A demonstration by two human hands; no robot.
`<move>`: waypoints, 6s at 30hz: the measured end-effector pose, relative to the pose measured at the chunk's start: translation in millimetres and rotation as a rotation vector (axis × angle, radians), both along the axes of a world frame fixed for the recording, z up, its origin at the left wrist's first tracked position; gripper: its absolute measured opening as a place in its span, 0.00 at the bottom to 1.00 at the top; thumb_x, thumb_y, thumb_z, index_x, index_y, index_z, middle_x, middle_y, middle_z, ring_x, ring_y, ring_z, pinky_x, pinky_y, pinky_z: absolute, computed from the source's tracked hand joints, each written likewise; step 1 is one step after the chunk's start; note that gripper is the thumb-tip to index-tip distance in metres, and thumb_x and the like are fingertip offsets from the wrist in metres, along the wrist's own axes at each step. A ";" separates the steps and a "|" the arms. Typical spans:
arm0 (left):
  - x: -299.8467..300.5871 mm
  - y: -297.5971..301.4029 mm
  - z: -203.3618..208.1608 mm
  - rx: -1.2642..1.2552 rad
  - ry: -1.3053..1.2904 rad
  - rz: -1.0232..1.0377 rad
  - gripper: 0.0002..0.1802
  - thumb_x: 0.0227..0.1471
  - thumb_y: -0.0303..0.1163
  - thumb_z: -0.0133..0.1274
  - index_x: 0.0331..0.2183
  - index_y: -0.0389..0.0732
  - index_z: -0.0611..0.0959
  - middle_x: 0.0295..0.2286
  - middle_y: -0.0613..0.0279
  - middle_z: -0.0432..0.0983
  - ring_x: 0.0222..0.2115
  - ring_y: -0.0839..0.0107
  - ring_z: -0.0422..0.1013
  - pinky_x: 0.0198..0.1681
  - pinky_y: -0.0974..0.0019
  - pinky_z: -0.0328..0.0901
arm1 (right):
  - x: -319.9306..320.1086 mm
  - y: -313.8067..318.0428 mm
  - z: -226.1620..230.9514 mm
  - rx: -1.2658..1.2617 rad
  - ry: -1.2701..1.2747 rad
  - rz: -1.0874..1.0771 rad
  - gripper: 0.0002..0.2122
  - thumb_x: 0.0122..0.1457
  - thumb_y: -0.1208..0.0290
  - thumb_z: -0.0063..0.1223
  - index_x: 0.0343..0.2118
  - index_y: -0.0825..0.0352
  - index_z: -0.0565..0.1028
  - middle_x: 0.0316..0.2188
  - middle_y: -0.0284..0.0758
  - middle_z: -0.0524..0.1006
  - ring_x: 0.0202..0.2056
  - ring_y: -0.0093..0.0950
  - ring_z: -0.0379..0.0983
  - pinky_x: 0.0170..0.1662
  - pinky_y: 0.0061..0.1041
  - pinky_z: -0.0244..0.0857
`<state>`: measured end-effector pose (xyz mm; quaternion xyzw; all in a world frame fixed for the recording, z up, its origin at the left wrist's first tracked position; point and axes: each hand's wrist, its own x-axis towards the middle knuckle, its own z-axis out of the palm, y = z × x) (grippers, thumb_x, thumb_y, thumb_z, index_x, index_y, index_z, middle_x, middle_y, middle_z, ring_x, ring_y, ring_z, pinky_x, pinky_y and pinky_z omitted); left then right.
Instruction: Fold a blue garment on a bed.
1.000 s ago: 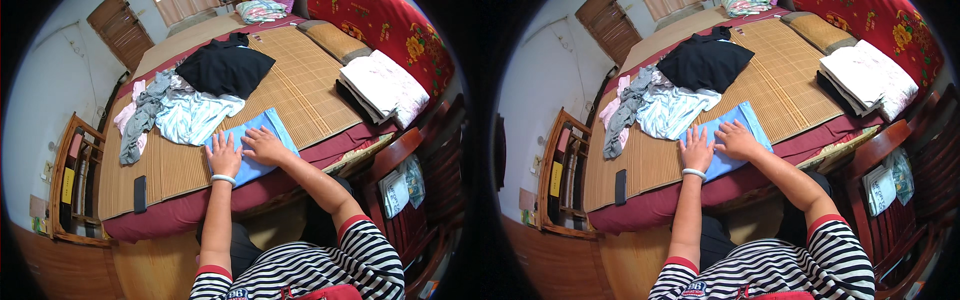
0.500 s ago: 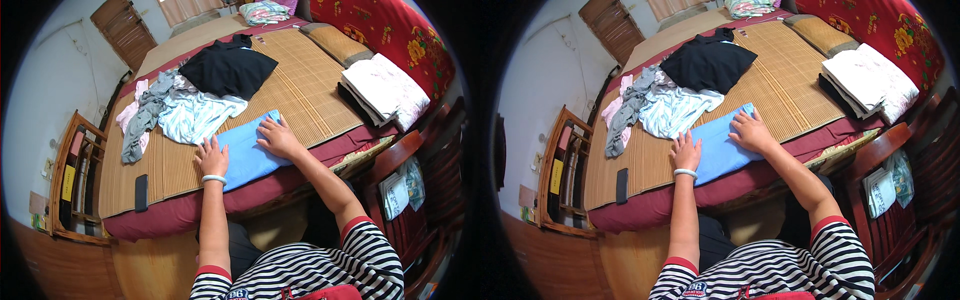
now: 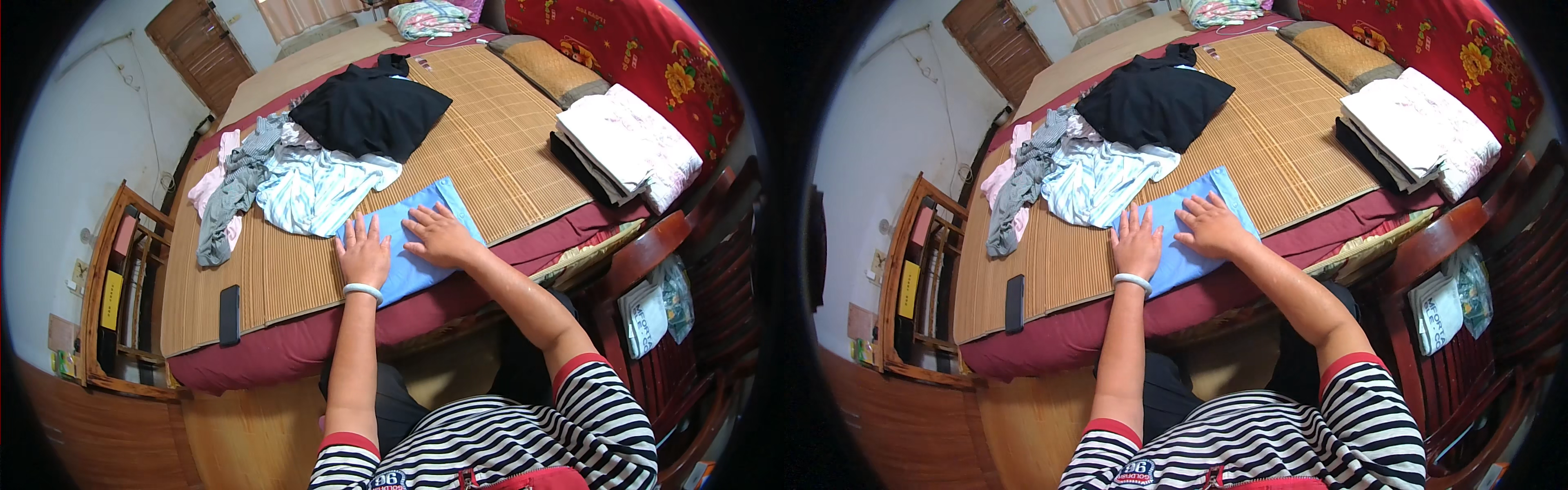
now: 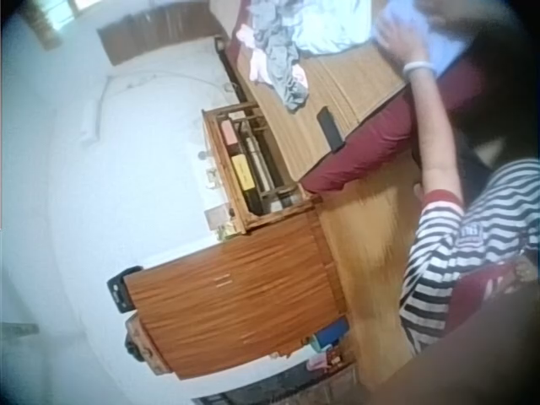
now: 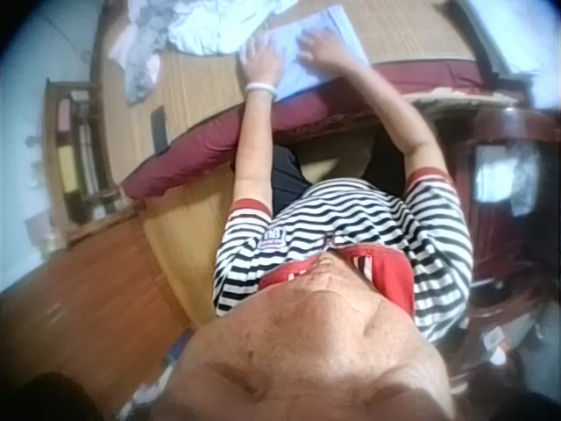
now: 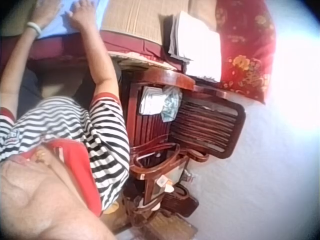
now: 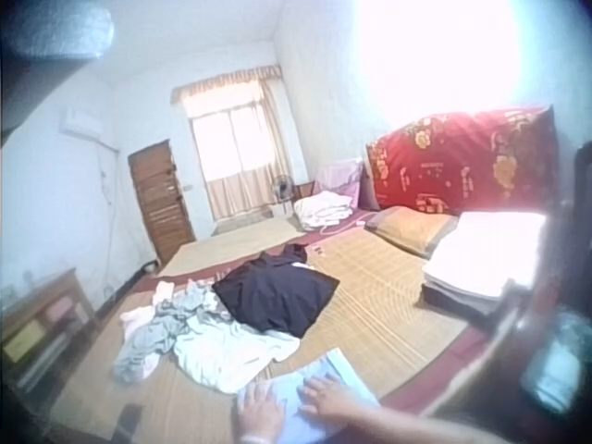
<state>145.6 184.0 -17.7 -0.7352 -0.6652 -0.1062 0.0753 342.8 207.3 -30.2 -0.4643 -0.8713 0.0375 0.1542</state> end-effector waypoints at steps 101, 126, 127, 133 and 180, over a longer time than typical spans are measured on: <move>-10.4 -21.0 29.3 0.097 -0.496 0.032 0.31 0.53 0.41 0.59 0.53 0.33 0.73 0.52 0.43 0.69 0.54 0.49 0.65 0.56 0.54 0.63 | 69.2 10.6 60.0 -0.025 0.840 -0.296 0.16 0.57 0.66 0.59 0.45 0.70 0.77 0.39 0.43 0.80 0.42 0.37 0.78 0.47 0.32 0.71; 10.2 -20.6 8.1 -0.179 -0.074 -0.017 0.35 0.58 0.55 0.47 0.60 0.44 0.69 0.62 0.48 0.60 0.64 0.50 0.52 0.66 0.41 0.41 | -9.5 -186.3 211.4 -1.751 1.619 1.745 0.14 0.66 0.76 0.47 0.52 0.79 0.65 0.45 0.42 0.75 0.46 0.27 0.74 0.47 0.23 0.70; 11.3 -21.1 9.2 -0.163 -0.086 -0.034 0.35 0.58 0.55 0.47 0.60 0.44 0.70 0.61 0.48 0.61 0.64 0.49 0.52 0.65 0.40 0.41 | -10.7 -186.3 209.7 -1.859 1.537 1.746 0.15 0.66 0.76 0.48 0.51 0.78 0.65 0.44 0.41 0.75 0.45 0.26 0.74 0.45 0.22 0.69; 16.0 -19.6 7.3 -0.125 -0.102 -0.066 0.36 0.58 0.56 0.47 0.59 0.43 0.71 0.60 0.45 0.62 0.63 0.47 0.54 0.65 0.39 0.43 | -29.5 -178.9 188.6 -1.839 1.205 1.961 0.16 0.65 0.73 0.52 0.50 0.77 0.65 0.41 0.38 0.75 0.41 0.24 0.74 0.42 0.19 0.68; 10.1 -18.6 10.4 -0.136 -0.152 -0.066 0.36 0.57 0.57 0.47 0.59 0.45 0.71 0.61 0.49 0.62 0.64 0.50 0.53 0.66 0.42 0.42 | -37.1 -166.2 180.1 -1.117 1.118 1.360 0.10 0.64 0.68 0.54 0.32 0.70 0.71 0.24 0.37 0.70 0.26 0.32 0.70 0.29 0.30 0.63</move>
